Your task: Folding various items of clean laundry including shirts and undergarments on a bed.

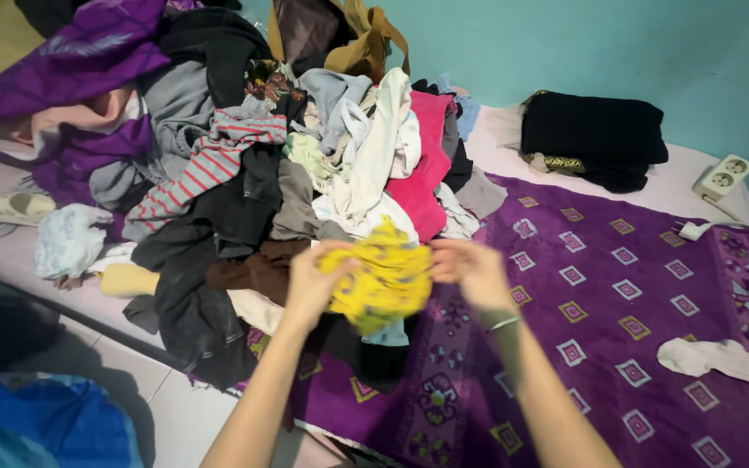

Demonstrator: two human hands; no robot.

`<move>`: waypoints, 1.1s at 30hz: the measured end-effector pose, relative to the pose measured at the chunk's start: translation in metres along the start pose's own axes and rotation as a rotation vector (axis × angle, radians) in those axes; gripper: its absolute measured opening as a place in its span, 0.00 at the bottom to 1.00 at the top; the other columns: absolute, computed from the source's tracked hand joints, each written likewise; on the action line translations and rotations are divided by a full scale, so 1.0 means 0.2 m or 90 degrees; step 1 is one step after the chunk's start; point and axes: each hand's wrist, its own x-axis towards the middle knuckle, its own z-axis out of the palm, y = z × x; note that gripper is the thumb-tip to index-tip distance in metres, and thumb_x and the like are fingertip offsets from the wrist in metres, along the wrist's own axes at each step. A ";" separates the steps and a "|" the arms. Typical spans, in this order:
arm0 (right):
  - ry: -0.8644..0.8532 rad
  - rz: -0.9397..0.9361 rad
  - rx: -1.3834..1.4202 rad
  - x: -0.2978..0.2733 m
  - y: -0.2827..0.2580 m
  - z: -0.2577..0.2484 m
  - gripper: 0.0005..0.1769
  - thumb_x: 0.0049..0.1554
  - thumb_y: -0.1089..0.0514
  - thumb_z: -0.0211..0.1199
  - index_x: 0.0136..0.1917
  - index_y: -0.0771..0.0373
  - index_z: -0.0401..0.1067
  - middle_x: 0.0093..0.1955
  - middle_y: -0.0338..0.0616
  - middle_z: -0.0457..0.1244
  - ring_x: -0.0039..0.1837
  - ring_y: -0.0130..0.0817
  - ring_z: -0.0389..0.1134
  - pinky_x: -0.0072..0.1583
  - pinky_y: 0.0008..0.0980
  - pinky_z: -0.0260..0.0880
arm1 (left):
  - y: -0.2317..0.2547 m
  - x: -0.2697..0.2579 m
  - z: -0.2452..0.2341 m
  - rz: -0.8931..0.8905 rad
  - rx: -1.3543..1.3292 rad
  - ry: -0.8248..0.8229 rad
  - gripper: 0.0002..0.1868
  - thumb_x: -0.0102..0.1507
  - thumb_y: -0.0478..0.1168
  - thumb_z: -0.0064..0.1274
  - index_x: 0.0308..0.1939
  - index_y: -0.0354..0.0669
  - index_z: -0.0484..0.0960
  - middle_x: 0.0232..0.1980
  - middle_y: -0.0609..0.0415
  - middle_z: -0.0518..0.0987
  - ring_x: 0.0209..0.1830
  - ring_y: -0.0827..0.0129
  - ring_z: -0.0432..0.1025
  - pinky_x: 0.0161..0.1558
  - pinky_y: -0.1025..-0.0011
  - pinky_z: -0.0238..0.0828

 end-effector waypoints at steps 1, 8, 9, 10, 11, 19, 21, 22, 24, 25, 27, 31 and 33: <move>0.000 0.002 0.000 -0.01 0.02 -0.09 0.21 0.53 0.69 0.48 0.60 0.74 0.67 0.46 0.50 0.65 0.44 0.35 0.69 0.49 0.31 0.73 | -0.01 -0.01 -0.06 -0.002 -0.001 0.000 0.12 0.54 0.32 0.58 0.41 0.33 0.79 0.35 0.51 0.78 0.28 0.72 0.70 0.31 0.76 0.66; -0.001 0.245 -0.006 -0.32 -0.30 0.09 0.29 0.48 0.66 0.55 0.62 0.53 0.57 0.50 0.41 0.64 0.46 0.28 0.69 0.46 0.31 0.73 | -0.04 -0.14 0.09 -0.092 -0.152 0.008 0.13 0.56 0.35 0.54 0.44 0.36 0.76 0.40 0.53 0.78 0.37 0.74 0.73 0.39 0.76 0.71; -0.085 0.251 0.095 -0.37 -0.27 0.13 0.37 0.43 0.67 0.57 0.63 0.44 0.53 0.53 0.36 0.64 0.48 0.25 0.69 0.46 0.31 0.72 | -0.08 -0.18 0.17 -0.108 -0.118 -0.060 0.15 0.56 0.37 0.52 0.46 0.38 0.77 0.42 0.54 0.78 0.40 0.75 0.73 0.43 0.77 0.70; -0.086 0.251 0.097 -0.38 -0.21 0.12 0.37 0.43 0.67 0.57 0.63 0.44 0.53 0.53 0.36 0.64 0.48 0.25 0.69 0.46 0.31 0.72 | -0.12 -0.20 0.23 -0.108 -0.116 -0.060 0.15 0.56 0.37 0.52 0.46 0.38 0.77 0.42 0.54 0.78 0.40 0.75 0.73 0.43 0.77 0.70; -0.069 0.264 0.032 -0.39 -0.15 0.12 0.30 0.46 0.64 0.58 0.62 0.51 0.57 0.51 0.35 0.64 0.46 0.25 0.67 0.45 0.30 0.70 | -0.17 -0.22 0.29 -0.098 -0.080 -0.180 0.16 0.57 0.38 0.54 0.48 0.36 0.76 0.43 0.54 0.77 0.42 0.76 0.70 0.44 0.79 0.67; 0.292 0.129 -0.089 -0.20 -0.07 -0.33 0.14 0.54 0.71 0.53 0.53 0.65 0.70 0.42 0.45 0.64 0.36 0.33 0.58 0.33 0.25 0.60 | -0.13 -0.15 0.09 -0.176 -0.086 -0.114 0.17 0.59 0.40 0.48 0.50 0.37 0.76 0.45 0.55 0.79 0.43 0.76 0.73 0.45 0.79 0.68; 0.243 -0.028 -0.048 -0.08 -0.30 -0.12 0.16 0.52 0.71 0.48 0.53 0.66 0.68 0.50 0.43 0.64 0.48 0.30 0.67 0.44 0.25 0.70 | -0.07 -0.13 0.03 -0.123 -0.121 -0.067 0.17 0.60 0.39 0.48 0.51 0.36 0.76 0.46 0.54 0.78 0.43 0.75 0.73 0.44 0.78 0.68; 0.241 -0.030 -0.046 -0.02 -0.38 -0.01 0.16 0.52 0.71 0.48 0.53 0.66 0.68 0.50 0.43 0.64 0.48 0.30 0.67 0.44 0.25 0.70 | -0.03 -0.12 0.02 -0.120 -0.118 -0.065 0.17 0.60 0.39 0.48 0.51 0.36 0.76 0.46 0.54 0.78 0.43 0.75 0.73 0.44 0.78 0.68; -0.061 -0.071 0.067 0.10 -0.54 0.22 0.30 0.50 0.69 0.54 0.66 0.59 0.55 0.63 0.45 0.56 0.57 0.32 0.64 0.56 0.27 0.66 | 0.05 -0.09 0.00 -0.090 -0.119 -0.033 0.16 0.60 0.39 0.47 0.50 0.35 0.76 0.47 0.53 0.79 0.42 0.75 0.72 0.43 0.78 0.67; -0.063 -0.076 0.068 0.18 -0.52 0.24 0.30 0.50 0.69 0.54 0.66 0.59 0.55 0.63 0.45 0.56 0.57 0.32 0.64 0.56 0.27 0.66 | 0.06 -0.09 -0.03 -0.085 -0.117 -0.032 0.16 0.60 0.39 0.47 0.50 0.35 0.76 0.47 0.53 0.79 0.42 0.75 0.72 0.43 0.78 0.67; -0.157 -0.102 -0.011 0.33 -0.47 0.29 0.38 0.52 0.67 0.55 0.72 0.58 0.43 0.71 0.46 0.48 0.67 0.30 0.55 0.62 0.28 0.59 | 0.07 -0.09 -0.08 -0.056 -0.119 -0.005 0.16 0.61 0.40 0.47 0.50 0.35 0.76 0.47 0.53 0.78 0.43 0.75 0.73 0.44 0.78 0.68; 0.138 -0.147 -0.152 0.77 0.32 -0.08 0.35 0.52 0.64 0.54 0.72 0.67 0.50 0.68 0.54 0.54 0.67 0.40 0.59 0.63 0.32 0.61 | 0.00 -0.13 -0.26 -0.102 -0.085 0.032 0.16 0.60 0.40 0.47 0.49 0.36 0.76 0.47 0.53 0.79 0.42 0.74 0.73 0.43 0.79 0.68; 0.380 -0.034 -0.167 0.87 0.64 -0.23 0.40 0.48 0.63 0.63 0.68 0.71 0.47 0.64 0.54 0.53 0.62 0.40 0.57 0.60 0.33 0.59 | -0.06 -0.16 -0.34 -0.117 -0.086 0.056 0.16 0.60 0.40 0.48 0.49 0.35 0.77 0.47 0.52 0.79 0.41 0.73 0.72 0.42 0.78 0.67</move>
